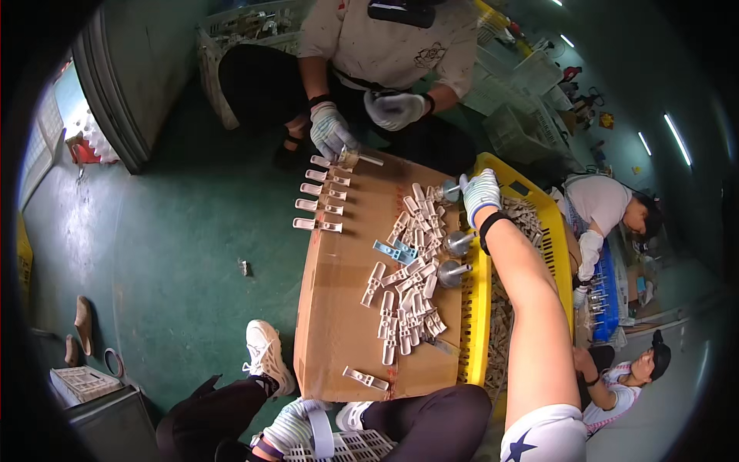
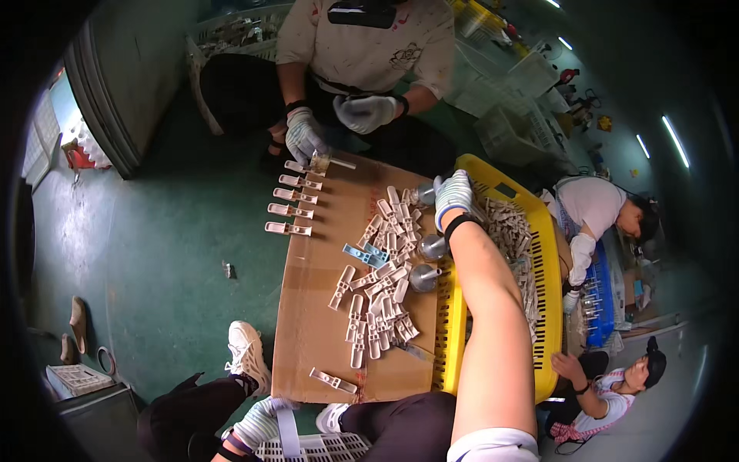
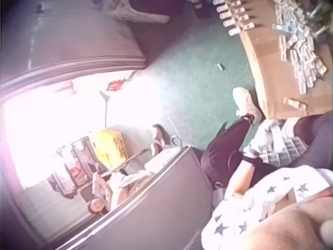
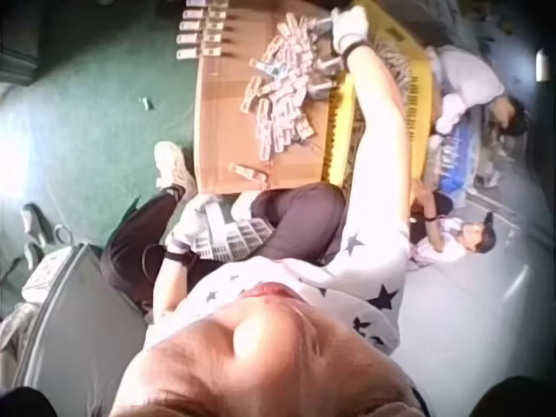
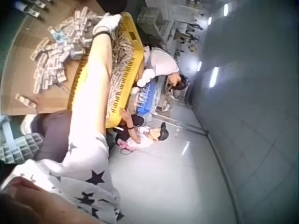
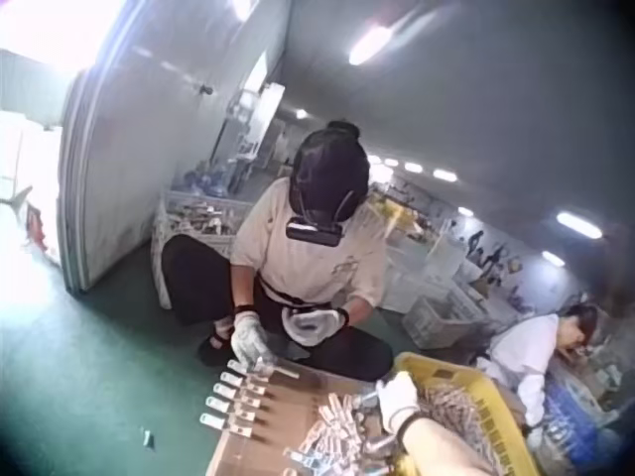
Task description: Sorting and packaging small clothespins into organized groups on a flat surface.
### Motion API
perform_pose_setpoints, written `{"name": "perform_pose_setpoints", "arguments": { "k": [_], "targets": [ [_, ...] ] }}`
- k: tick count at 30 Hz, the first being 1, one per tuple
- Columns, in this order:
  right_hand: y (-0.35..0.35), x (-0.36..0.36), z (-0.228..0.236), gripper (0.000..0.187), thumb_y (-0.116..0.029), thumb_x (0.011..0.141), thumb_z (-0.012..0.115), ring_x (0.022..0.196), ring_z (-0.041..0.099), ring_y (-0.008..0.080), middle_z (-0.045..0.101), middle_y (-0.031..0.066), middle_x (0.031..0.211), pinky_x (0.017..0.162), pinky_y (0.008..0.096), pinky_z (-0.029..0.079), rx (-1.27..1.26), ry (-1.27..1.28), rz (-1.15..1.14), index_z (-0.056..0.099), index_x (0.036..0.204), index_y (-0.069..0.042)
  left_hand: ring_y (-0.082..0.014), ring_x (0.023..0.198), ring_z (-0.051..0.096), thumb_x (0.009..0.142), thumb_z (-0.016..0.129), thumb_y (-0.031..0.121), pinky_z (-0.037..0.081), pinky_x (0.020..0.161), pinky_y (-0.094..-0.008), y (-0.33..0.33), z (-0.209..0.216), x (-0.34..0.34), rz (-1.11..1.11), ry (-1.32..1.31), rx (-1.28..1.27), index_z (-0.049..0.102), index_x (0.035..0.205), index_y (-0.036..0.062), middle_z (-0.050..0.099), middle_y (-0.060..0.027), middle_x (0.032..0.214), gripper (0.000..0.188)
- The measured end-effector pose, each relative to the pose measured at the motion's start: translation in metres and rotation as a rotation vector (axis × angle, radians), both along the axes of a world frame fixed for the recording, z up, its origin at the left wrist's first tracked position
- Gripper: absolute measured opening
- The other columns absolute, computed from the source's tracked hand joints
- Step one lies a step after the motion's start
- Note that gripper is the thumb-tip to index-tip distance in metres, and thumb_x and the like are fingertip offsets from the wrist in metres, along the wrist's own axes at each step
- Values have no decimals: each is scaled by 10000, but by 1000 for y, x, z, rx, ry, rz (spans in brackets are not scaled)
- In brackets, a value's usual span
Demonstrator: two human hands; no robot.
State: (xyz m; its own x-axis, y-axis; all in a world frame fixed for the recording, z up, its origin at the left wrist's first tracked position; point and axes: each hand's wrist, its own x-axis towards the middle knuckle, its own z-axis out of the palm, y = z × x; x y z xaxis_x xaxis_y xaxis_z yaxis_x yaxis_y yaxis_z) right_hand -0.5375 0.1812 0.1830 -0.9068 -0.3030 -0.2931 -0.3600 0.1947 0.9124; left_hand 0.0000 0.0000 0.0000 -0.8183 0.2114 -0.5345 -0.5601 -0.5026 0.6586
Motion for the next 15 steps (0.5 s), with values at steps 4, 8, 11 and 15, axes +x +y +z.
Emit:
{"name": "perform_pose_setpoints", "arguments": {
  "k": [4, 8, 11, 15],
  "targets": [
    [28, 18, 46, 443, -167, 872, 555, 966, 640, 245, 664, 89, 1005, 781, 422, 433, -345, -45, 55, 473, 1300, -87, -160, 883, 605, 847, 605, 35, 489, 808, -303, -1, 21, -17, 233, -296, 454, 625, 1034, -2, 652, -73, 959, 192],
    [70, 51, 77, 443, -143, 756, 698, 1018, 612, 306, 630, 134, 1081, 856, 409, 474, -1176, -84, -100, 537, 1162, -68, -165, 901, 625, 808, 617, -37, 500, 828, -294, -1, 41, -8, -19, 175, -200, 644, 1024, 24, 667, -63, 971, 226],
    [119, 86, 39, 334, -99, 801, 653, 954, 617, 226, 637, 52, 1048, 826, 321, 496, -2156, -426, -32, 572, 1124, -73, -176, 934, 645, 752, 641, -93, 513, 835, -298, -3, -3, 3, -21, 202, -217, 661, 1036, 53, 682, -77, 1010, 321],
    [123, 202, 40, 274, -126, 853, 596, 784, 600, 122, 646, 24, 931, 658, 268, 494, -2495, -599, -731, 583, 1126, -103, -156, 935, 634, 747, 634, -120, 514, 837, -297, -6, 16, 10, -41, 265, -295, 666, 1034, 52, 680, -64, 996, 336]
  ]
}}
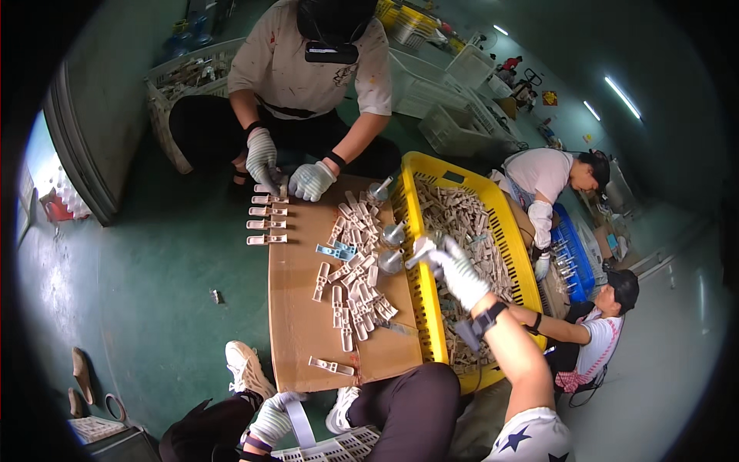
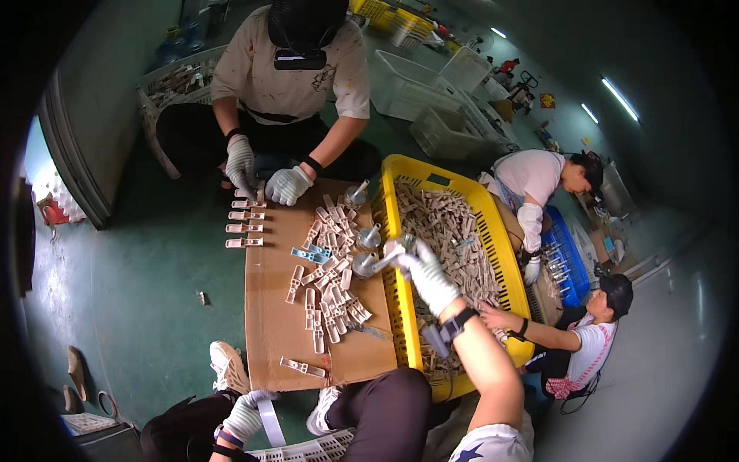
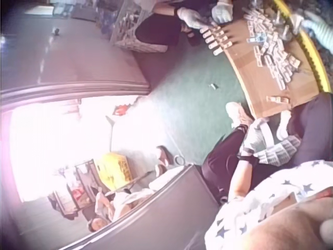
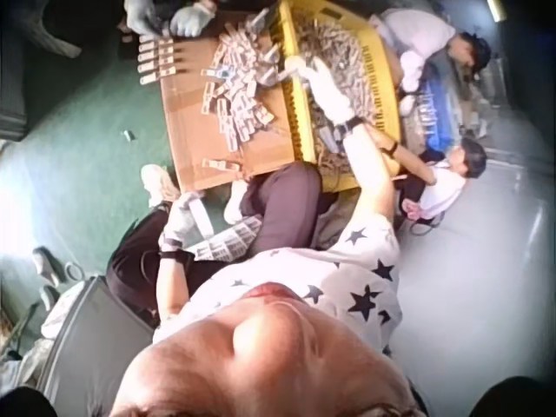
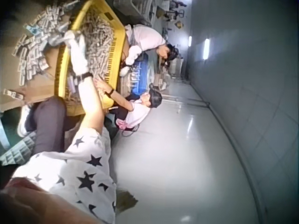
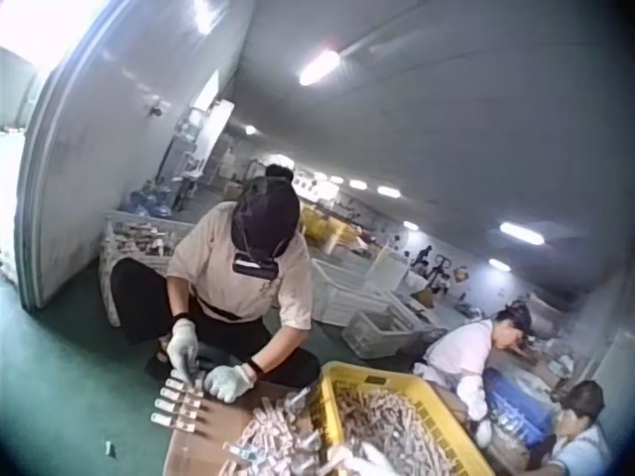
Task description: Sorting and packaging small clothespins into organized groups on a flat surface.
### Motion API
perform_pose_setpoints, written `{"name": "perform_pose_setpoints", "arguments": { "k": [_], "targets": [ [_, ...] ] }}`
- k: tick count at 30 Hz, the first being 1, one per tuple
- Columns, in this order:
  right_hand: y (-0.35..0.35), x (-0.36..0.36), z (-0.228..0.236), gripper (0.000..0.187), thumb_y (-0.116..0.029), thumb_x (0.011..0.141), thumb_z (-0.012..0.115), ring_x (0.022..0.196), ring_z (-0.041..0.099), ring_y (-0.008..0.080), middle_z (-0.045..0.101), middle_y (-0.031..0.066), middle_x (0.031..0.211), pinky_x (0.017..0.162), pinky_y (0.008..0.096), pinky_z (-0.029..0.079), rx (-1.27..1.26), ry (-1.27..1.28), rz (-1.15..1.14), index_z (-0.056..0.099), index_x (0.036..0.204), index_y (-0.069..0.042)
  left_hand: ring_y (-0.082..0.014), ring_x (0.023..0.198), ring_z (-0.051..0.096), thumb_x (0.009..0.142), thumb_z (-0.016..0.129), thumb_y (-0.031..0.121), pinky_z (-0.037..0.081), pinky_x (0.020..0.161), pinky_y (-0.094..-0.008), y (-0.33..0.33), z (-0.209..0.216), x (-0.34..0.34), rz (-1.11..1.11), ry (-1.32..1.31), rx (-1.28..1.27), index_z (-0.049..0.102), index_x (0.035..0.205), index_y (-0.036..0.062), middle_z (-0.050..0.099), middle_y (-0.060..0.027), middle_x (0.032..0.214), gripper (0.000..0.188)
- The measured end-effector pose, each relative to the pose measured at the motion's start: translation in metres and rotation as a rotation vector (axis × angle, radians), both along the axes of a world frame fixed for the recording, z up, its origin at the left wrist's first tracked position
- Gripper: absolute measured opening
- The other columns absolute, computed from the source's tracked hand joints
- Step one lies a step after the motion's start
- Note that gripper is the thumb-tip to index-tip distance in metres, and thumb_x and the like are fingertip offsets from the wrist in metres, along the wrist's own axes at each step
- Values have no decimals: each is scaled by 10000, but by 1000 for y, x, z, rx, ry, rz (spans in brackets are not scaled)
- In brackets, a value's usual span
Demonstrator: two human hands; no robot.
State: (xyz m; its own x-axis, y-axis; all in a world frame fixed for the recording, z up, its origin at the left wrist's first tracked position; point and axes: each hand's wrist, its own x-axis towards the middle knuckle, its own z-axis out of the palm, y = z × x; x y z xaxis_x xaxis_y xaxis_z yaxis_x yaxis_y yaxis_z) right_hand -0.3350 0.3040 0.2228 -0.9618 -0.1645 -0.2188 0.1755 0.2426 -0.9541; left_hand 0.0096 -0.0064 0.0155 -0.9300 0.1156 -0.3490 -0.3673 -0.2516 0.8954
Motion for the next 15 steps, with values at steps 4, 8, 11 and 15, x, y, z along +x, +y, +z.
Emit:
{"name": "perform_pose_setpoints", "arguments": {
  "k": [4, 8, 11, 15],
  "targets": [
    [35, 36, -72, 165, -270, 870, 571, 577, 539, 127, 586, 10, 744, 482, 237, 430, -302, -461, -165, 600, 951, -130, -148, 932, 626, 734, 626, -148, 507, 839, -297, 5, 1, -8, 19, 130, -84, 672, 1020, 54, 679, -51, 979, 353],
    [35, 23, -107, 151, -258, 849, 594, 569, 543, 125, 595, -4, 705, 480, 244, 453, -388, -480, -270, 640, 911, -128, -135, 985, 595, 735, 619, -174, 485, 871, -290, 5, -26, -15, 120, -247, 567, 656, 1020, 56, 663, -47, 1024, 368],
    [18, 21, -118, 151, -261, 855, 595, 585, 553, 119, 613, -14, 727, 485, 235, 458, -347, -469, -249, 661, 930, -147, -132, 952, 602, 814, 618, -36, 484, 856, -284, 11, -3, -17, 71, -124, 282, 655, 1015, 24, 663, -43, 995, 213],
    [-1, 9, -136, 156, -277, 887, 566, 612, 557, 92, 632, -46, 761, 495, 223, 460, -293, -449, -283, 669, 954, -181, -127, 949, 613, 844, 604, 33, 474, 853, -275, 7, -20, -11, 175, -346, 640, 651, 1013, -7, 667, -38, 983, 180]
  ]
}}
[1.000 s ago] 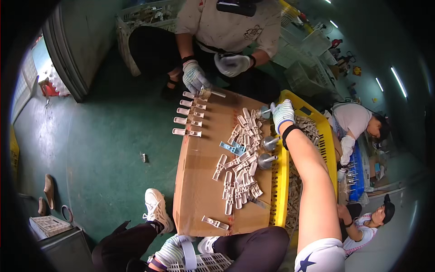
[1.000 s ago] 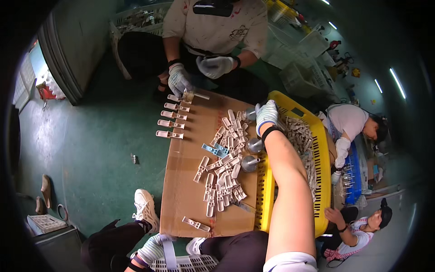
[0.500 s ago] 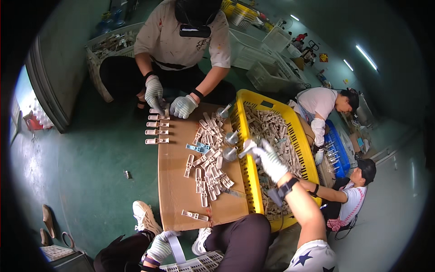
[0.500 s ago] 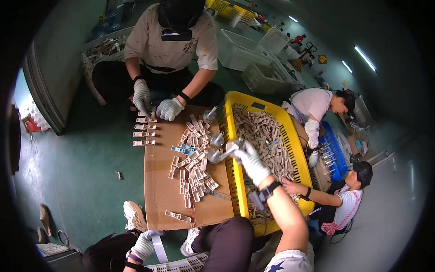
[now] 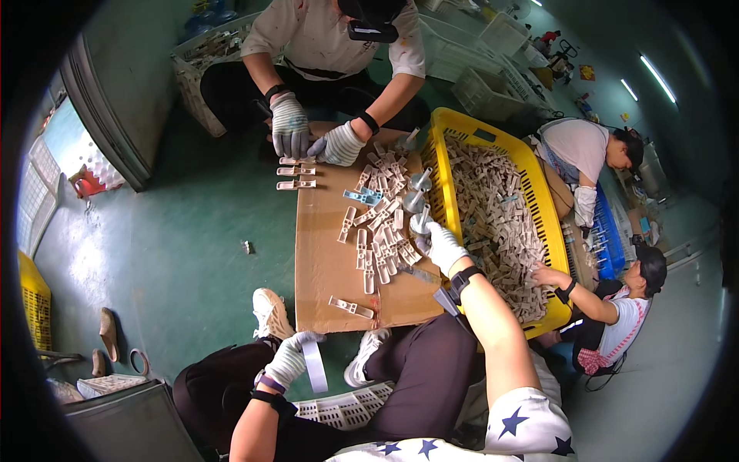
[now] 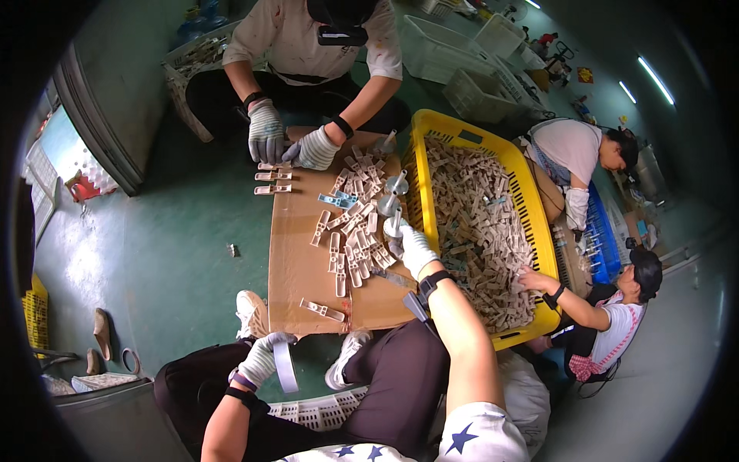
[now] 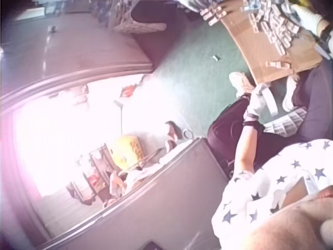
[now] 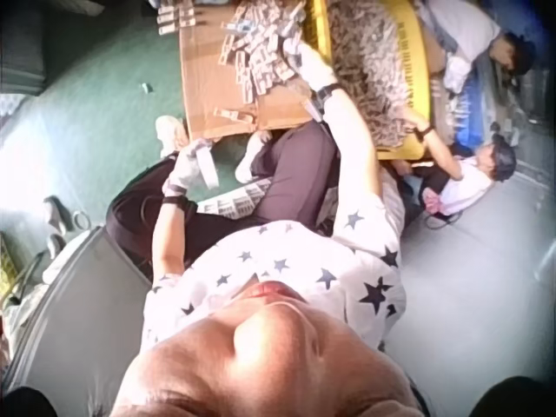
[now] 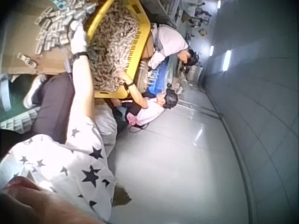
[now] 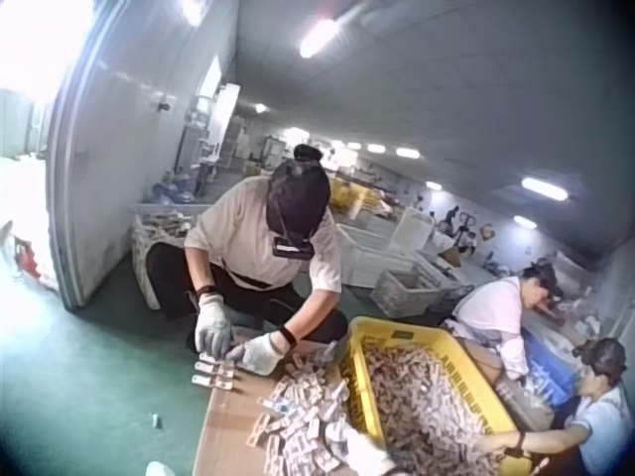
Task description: Sorting and packaging small clothespins into organized groups on a flat surface.
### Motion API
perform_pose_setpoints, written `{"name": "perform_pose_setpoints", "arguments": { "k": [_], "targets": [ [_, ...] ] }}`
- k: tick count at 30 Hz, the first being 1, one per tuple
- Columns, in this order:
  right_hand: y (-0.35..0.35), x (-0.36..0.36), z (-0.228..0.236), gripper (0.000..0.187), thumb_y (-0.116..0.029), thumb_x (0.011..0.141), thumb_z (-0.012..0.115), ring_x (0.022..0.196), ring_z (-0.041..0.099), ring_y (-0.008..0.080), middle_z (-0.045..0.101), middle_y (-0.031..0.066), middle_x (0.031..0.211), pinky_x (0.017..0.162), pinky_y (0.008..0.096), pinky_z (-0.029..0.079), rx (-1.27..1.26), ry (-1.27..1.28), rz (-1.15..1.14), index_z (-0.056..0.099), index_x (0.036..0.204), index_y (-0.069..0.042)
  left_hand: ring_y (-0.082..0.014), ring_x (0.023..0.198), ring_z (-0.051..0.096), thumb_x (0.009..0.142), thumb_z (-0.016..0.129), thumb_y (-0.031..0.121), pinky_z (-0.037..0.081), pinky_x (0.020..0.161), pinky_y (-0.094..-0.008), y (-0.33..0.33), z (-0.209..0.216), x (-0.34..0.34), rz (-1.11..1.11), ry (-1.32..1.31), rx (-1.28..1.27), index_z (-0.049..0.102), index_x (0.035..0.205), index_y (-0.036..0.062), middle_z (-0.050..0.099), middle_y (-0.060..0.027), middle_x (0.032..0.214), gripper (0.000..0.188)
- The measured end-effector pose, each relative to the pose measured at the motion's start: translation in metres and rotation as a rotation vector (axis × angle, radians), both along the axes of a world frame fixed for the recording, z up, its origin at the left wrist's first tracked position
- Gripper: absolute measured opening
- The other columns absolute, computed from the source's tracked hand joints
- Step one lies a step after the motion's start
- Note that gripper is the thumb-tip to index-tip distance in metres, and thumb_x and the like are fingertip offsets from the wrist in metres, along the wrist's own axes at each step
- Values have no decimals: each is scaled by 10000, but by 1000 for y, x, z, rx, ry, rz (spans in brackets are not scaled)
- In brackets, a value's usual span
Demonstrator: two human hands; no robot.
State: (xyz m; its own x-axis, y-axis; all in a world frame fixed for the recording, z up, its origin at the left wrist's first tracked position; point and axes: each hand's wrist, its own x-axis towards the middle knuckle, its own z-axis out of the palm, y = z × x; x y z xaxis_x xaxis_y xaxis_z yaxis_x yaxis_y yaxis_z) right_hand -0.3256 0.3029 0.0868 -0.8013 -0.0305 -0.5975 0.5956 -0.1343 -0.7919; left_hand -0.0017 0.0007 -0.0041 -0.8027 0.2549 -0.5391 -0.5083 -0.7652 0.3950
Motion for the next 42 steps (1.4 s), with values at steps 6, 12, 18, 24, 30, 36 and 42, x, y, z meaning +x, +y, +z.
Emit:
{"name": "perform_pose_setpoints", "arguments": {
  "k": [6, 12, 18, 24, 30, 36, 42],
  "targets": [
    [-8, 1, -19, 265, -318, 900, 555, 600, 584, 198, 627, 72, 750, 549, 344, 458, 380, 163, -4, 608, 911, -59, -124, 938, 610, 838, 618, 28, 477, 838, -264, 2, 12, 8, 22, 85, -102, 643, 1033, -7, 661, -37, 990, 200],
    [7, 59, -2, 247, -189, 755, 630, 863, 634, 349, 661, 192, 908, 771, 398, 497, 1059, 415, 754, 612, 956, -47, -134, 898, 610, 829, 632, 53, 470, 815, -261, -2, 19, 6, 94, -29, -11, 634, 1023, -29, 658, -54, 957, 211],
    [-2, 87, 24, 437, -127, 737, 576, 1036, 617, 362, 627, 202, 1129, 884, 438, 499, 1471, 521, 1095, 564, 1168, -59, -160, 850, 591, 834, 640, 94, 459, 810, -277, 11, 2, -11, 50, -8, 32, 634, 954, 3, 641, -53, 902, 151],
    [-14, 124, 46, 312, -176, 740, 547, 994, 634, 362, 660, 215, 1027, 826, 406, 517, 1374, 211, 1081, 664, 988, -28, -152, 676, 589, 812, 670, 92, 479, 631, -258, 16, 24, -6, 37, -50, 32, 641, 952, 9, 638, -50, 804, 165],
    [-14, 197, 13, 199, -211, 847, 569, 731, 594, 370, 607, 211, 776, 671, 436, 468, 698, 553, 582, 546, 909, -23, -138, 683, 579, 824, 666, 135, 461, 641, -261, 7, 34, 1, -21, -34, -25, 643, 959, 13, 632, -23, 802, 184],
    [-35, 280, -20, 89, -177, 960, 486, 550, 538, 88, 595, 9, 734, 502, 237, 452, -46, 229, 113, 542, 948, -110, -161, 699, 587, 829, 649, 162, 476, 673, -275, 5, 41, 2, -43, -45, -37, 621, 996, 4, 631, -49, 832, 232],
    [-52, 284, -39, 77, -193, 948, 519, 536, 510, 76, 587, -7, 731, 498, 234, 424, -24, 203, -141, 541, 959, -120, -151, 585, 540, 803, 666, 177, 446, 549, -294, 13, 47, -3, 7, -148, -66, 620, 886, 54, 586, -18, 725, 155]
  ]
}}
